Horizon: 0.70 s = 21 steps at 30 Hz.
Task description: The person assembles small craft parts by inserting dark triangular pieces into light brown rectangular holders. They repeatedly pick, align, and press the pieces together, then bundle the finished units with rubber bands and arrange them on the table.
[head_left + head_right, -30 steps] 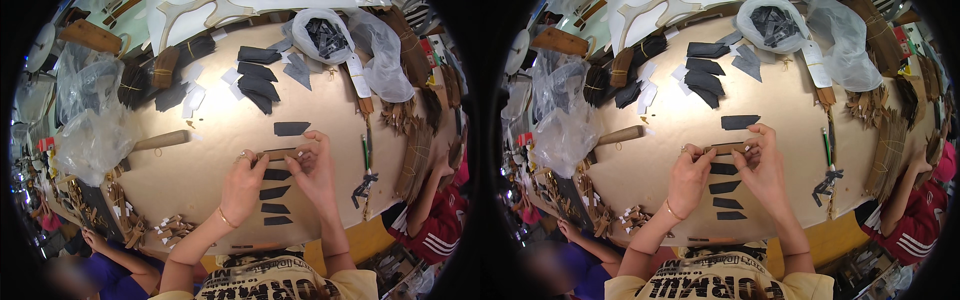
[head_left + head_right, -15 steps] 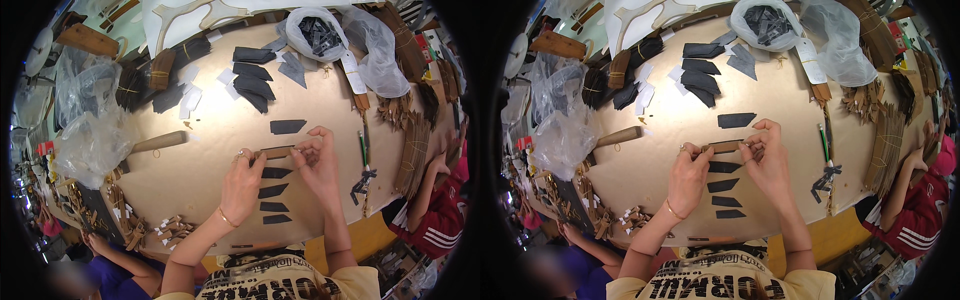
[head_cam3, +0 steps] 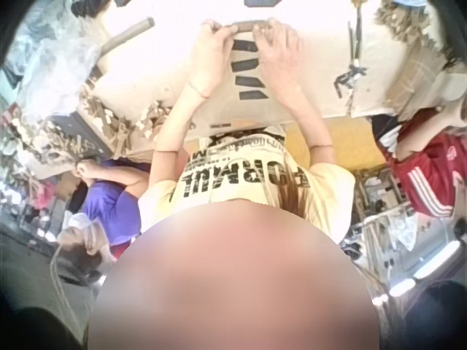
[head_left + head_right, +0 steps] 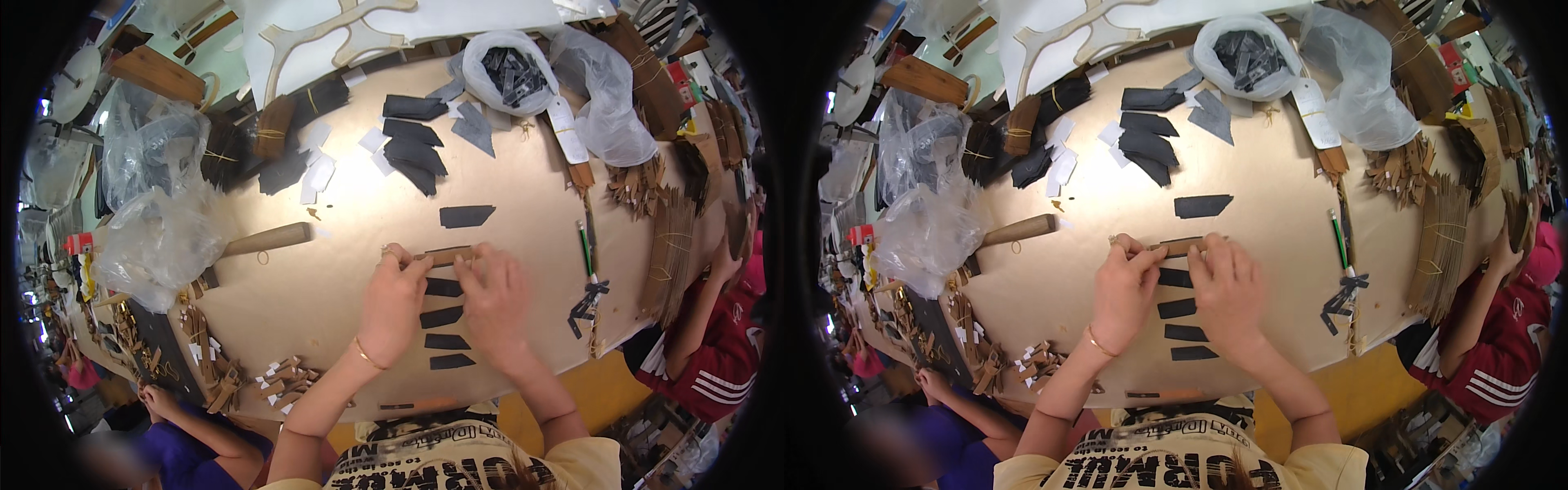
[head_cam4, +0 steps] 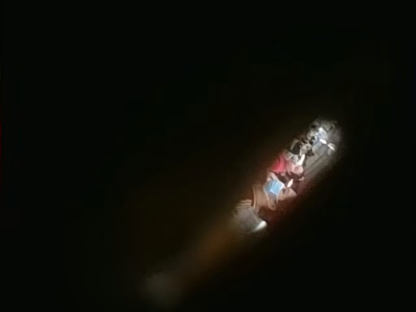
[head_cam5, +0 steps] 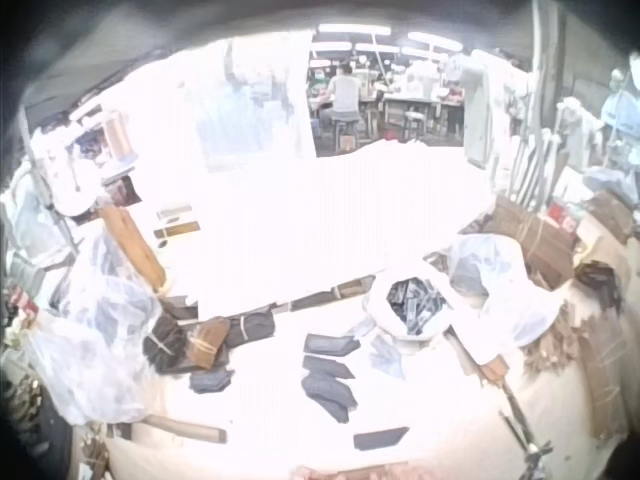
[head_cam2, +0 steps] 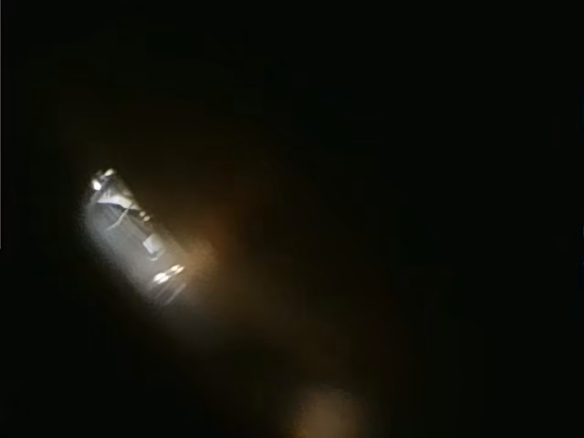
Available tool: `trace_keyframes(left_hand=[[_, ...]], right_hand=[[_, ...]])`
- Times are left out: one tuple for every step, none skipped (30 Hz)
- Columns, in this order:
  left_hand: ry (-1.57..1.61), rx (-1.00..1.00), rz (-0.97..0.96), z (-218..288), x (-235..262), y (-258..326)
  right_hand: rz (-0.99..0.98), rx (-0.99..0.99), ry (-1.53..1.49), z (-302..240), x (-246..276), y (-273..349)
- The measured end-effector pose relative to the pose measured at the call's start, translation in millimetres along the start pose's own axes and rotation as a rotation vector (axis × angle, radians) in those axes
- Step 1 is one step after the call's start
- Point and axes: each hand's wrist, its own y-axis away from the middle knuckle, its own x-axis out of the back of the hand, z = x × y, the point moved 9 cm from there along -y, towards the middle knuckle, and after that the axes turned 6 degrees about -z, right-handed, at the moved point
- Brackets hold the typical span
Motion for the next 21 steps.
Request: trace_keyframes(left_hand=[[0.065, 0.006, 0.038, -3.1, 4.8, -2.0], [0.129, 0.031, 0.046, -7.8, 7.8, -3.0], [0.194, 0.054, 0.057, -12.7, 11.1, -5.1], [0.253, 0.074, 0.078, -16.6, 14.4, -7.1], [0.297, 0.112, 0.048, -20.0, 12.2, -8.1], [0.335, 0.152, 0.024, -23.0, 10.7, -7.7], [0.379, 0.189, 0.003, -25.6, 9.4, -7.1], [0.396, 0.183, -0.001, -24.4, 10.5, -6.9], [0.418, 0.173, -0.001, -22.6, 11.3, -7.0], [0.442, 0.165, -0.004, -20.8, 11.5, -6.7], [0.443, 0.146, 0.007, -18.0, 12.3, -6.5], [0.446, 0.127, 0.015, -15.1, 12.2, -6.3], [0.449, 0.108, 0.020, -12.6, 11.8, -5.6], [0.438, 0.062, 0.039, -8.7, 13.4, -4.7], [0.428, 0.017, 0.058, -5.3, 14.6, -3.4], [0.416, -0.041, 0.094, -1.2, 17.2, -1.0], [0.398, -0.008, 0.122, -5.0, 17.0, 2.0], [0.379, 0.009, 0.165, -8.4, 18.7, 5.5], [0.357, 0.026, 0.207, -12.2, 20.6, 8.6], [0.274, -0.021, 0.178, -8.7, 17.9, 9.6], [0.190, -0.067, 0.149, -5.5, 15.0, 10.7]], right_hand=[[-0.006, 0.026, 0.010, -8.0, -0.9, 2.2], [-0.073, 0.012, -0.071, -11.3, -5.7, 5.2], [-0.113, 0.002, -0.154, -15.1, -8.6, 6.7], [-0.148, -0.013, -0.239, -17.9, -12.4, 6.2], [-0.140, 0.020, -0.312, -24.5, -10.4, 6.8], [-0.128, -0.001, -0.391, -25.5, -11.7, 4.2], [-0.120, -0.022, -0.468, -26.0, -13.7, 1.3], [-0.119, -0.034, -0.552, -26.0, -16.9, -1.8], [-0.081, -0.080, -0.601, -19.7, -18.1, -5.6], [-0.074, -0.103, -0.610, -17.0, -20.1, -7.2], [-0.069, -0.132, -0.626, -13.4, -22.4, -7.6], [-0.056, -0.167, -0.645, -8.5, -23.8, -7.5], [-0.061, -0.189, -0.680, -5.1, -26.8, -7.7], [-0.057, -0.215, -0.719, -0.8, -29.1, -7.9], [-0.070, -0.249, -0.771, 4.1, -32.7, -7.3], [-0.099, -0.312, -0.879, 12.1, -38.7, -6.2], [-0.147, -0.387, -0.999, 21.8, -46.3, -5.0], [-0.167, -0.419, -1.141, 27.8, -50.5, -4.5], [-0.208, -0.456, -1.192, 31.7, -56.1, -4.0], [-0.218, -0.449, -1.268, 33.4, -59.0, -6.3], [-0.234, -0.470, -1.329, 35.4, -62.8, -6.4]])
